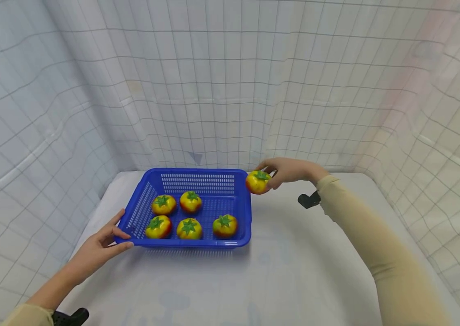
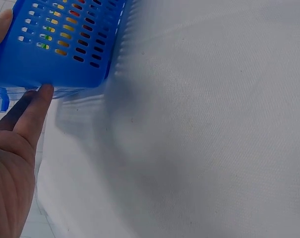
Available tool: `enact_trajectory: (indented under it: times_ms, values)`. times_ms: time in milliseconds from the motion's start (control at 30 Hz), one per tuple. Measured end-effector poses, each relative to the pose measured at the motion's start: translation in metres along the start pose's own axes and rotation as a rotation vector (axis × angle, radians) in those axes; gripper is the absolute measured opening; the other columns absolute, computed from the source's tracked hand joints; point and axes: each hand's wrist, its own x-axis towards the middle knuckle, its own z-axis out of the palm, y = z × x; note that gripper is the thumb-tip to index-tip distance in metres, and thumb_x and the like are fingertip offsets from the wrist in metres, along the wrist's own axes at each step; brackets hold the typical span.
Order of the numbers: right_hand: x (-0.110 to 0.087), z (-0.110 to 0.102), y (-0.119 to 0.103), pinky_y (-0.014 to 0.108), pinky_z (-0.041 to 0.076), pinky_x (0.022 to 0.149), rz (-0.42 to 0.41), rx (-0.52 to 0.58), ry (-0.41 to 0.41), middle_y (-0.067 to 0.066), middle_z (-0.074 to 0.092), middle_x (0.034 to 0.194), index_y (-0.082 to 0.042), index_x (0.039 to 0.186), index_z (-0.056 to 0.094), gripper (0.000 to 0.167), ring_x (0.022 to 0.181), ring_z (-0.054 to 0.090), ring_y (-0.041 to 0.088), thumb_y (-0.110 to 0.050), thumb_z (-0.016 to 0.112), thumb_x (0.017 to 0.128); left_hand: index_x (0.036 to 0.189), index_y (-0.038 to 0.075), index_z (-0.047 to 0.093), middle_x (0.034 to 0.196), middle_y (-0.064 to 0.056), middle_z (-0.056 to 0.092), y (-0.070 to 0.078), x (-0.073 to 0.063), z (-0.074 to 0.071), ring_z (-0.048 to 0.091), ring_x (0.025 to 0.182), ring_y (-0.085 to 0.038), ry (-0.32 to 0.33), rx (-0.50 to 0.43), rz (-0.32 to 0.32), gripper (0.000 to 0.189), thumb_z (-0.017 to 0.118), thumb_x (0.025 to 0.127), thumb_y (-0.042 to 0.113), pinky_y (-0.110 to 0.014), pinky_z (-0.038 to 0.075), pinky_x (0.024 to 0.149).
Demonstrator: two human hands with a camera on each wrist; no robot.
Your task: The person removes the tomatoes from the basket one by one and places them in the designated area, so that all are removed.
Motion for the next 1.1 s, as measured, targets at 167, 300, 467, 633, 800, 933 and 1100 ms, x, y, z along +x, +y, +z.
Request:
enact_trajectory:
  times_ms: [167,300,467,633,800,933,1100]
  values:
    - [-0.013,-0.004,0.018,0.041,0.057,0.091,0.035,0.045,0.012,0.014,0.051,0.145,-0.017,0.148,0.048,0.069,0.116,0.062,0.029,-0.025,0.080,0.087,0.112,0.005,0.062,0.171,-0.012,0.007,0.000,-0.003,0.000,0.033,0.141,-0.058,0.001,-0.001,-0.013,0.033,0.073,0.097,0.033,-0.005,0.039,0.089]
    - [-0.022,-0.005,0.031,0.043,0.056,0.093,0.073,0.083,0.022,0.016,0.050,0.144,-0.015,0.147,0.047,0.067,0.114,0.062,0.029,-0.021,0.078,0.088,0.112,0.005,0.062,0.172,-0.011,0.005,0.001,-0.004,0.000,0.030,0.142,-0.059,-0.002,-0.010,-0.019,0.034,0.073,0.097,0.033,-0.004,0.039,0.088]
    - [-0.031,-0.002,0.050,0.045,0.055,0.095,0.122,0.128,0.036,0.017,0.050,0.144,-0.015,0.145,0.049,0.065,0.113,0.063,0.029,-0.019,0.078,0.087,0.115,0.005,0.064,0.172,-0.011,0.005,0.000,-0.005,-0.001,0.027,0.143,-0.059,-0.010,-0.019,-0.004,0.031,0.072,0.098,0.030,-0.005,0.038,0.090]
    - [-0.040,-0.001,0.066,0.044,0.055,0.095,0.106,0.146,0.055,0.016,0.051,0.142,-0.014,0.144,0.050,0.062,0.114,0.062,0.029,-0.017,0.076,0.088,0.117,0.007,0.065,0.172,-0.007,0.004,-0.002,-0.003,-0.002,0.025,0.143,-0.060,-0.030,-0.019,0.019,0.028,0.071,0.099,0.026,-0.005,0.037,0.092]
    - [-0.049,0.002,0.079,0.042,0.054,0.096,0.113,0.160,0.079,0.015,0.051,0.141,-0.016,0.143,0.051,0.059,0.114,0.064,0.030,-0.014,0.073,0.088,0.119,0.006,0.065,0.172,-0.007,0.004,-0.001,-0.002,-0.002,0.025,0.142,-0.061,-0.034,-0.027,0.025,0.028,0.071,0.099,0.024,-0.005,0.037,0.092]
    - [-0.053,0.005,0.088,0.042,0.053,0.097,0.141,0.173,0.088,0.015,0.049,0.143,-0.018,0.144,0.050,0.060,0.114,0.065,0.032,-0.017,0.074,0.089,0.118,0.005,0.065,0.172,-0.007,0.004,-0.002,-0.001,-0.001,0.023,0.143,-0.062,-0.035,-0.051,0.033,0.027,0.071,0.099,0.022,-0.005,0.038,0.091]
    - [-0.055,0.009,0.099,0.045,0.053,0.099,0.141,0.183,0.087,0.018,0.048,0.143,-0.016,0.146,0.048,0.063,0.114,0.063,0.030,-0.020,0.075,0.089,0.118,0.004,0.064,0.172,-0.006,0.003,-0.003,-0.001,0.000,0.021,0.143,-0.062,-0.032,-0.057,0.028,0.027,0.071,0.099,0.023,-0.004,0.037,0.091]
